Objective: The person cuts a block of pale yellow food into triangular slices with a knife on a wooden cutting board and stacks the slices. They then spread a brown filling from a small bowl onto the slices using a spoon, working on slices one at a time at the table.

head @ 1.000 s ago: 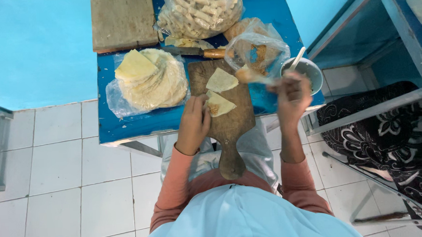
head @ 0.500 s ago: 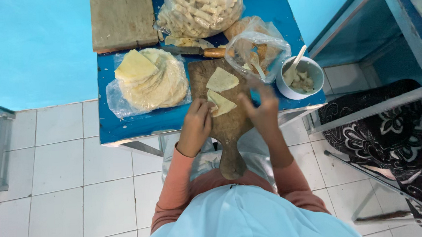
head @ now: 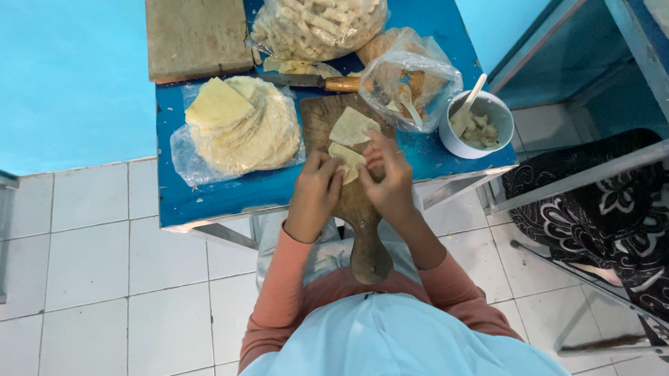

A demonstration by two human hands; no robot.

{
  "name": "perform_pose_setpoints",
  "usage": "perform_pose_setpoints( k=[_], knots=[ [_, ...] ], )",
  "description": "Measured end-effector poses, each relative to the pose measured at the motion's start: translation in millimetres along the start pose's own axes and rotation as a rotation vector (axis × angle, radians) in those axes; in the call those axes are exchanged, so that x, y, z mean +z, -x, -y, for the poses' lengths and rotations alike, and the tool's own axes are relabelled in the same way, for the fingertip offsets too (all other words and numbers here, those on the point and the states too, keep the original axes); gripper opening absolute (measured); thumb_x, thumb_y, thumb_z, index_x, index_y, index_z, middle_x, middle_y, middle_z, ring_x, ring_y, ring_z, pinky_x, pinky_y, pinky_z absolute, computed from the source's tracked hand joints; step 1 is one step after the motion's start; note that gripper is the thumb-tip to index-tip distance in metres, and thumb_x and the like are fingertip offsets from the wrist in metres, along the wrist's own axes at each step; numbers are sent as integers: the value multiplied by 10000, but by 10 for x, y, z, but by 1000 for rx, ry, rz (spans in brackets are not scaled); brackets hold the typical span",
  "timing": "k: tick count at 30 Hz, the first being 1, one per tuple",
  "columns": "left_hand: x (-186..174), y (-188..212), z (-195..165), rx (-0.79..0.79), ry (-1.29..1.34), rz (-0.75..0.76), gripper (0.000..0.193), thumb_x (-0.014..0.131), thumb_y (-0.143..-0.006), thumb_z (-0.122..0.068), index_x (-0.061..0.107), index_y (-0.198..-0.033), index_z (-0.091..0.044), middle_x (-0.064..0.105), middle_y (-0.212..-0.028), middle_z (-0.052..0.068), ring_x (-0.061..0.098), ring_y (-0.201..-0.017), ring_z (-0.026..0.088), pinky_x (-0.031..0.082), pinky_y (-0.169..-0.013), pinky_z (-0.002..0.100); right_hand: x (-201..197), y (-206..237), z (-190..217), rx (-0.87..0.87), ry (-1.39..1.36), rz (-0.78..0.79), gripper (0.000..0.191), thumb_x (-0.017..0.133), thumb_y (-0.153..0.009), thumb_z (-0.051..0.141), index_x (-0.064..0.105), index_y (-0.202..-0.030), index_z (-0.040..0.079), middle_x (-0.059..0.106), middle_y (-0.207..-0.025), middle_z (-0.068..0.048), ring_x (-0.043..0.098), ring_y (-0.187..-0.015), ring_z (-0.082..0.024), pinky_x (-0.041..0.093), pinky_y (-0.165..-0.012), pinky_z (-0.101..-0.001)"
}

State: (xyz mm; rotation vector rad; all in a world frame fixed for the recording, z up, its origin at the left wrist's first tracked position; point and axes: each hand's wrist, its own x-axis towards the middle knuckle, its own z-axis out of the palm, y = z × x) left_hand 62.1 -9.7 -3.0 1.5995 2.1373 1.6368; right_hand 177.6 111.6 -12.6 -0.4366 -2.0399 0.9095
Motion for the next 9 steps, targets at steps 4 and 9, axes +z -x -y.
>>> perform_pose_setpoints(
  k=[4, 9],
  knots=[
    [15, 2, -1, -24, 13, -7, 251, 675, -896, -6, 638, -1143, 15, 602, -1018, 199, 631, -909, 397, 509, -769, 443, 1, 42, 115, -210, 182, 65, 609, 703, -849, -113, 516, -1409, 39, 617, -1157, -160, 706, -962, -241, 571, -831, -356],
    [6, 18, 4, -66, 36, 17, 227, 669, -893, 1, 636, -1117, -3, 604, -1012, 204, 638, -905, 398, 511, -765, 436, -8, 50, 169, -218, 144, 163, 641, 685, -881, -122, 486, -1467, 45, 616, -1153, -153, 707, -994, -278, 578, -841, -369]
  ],
)
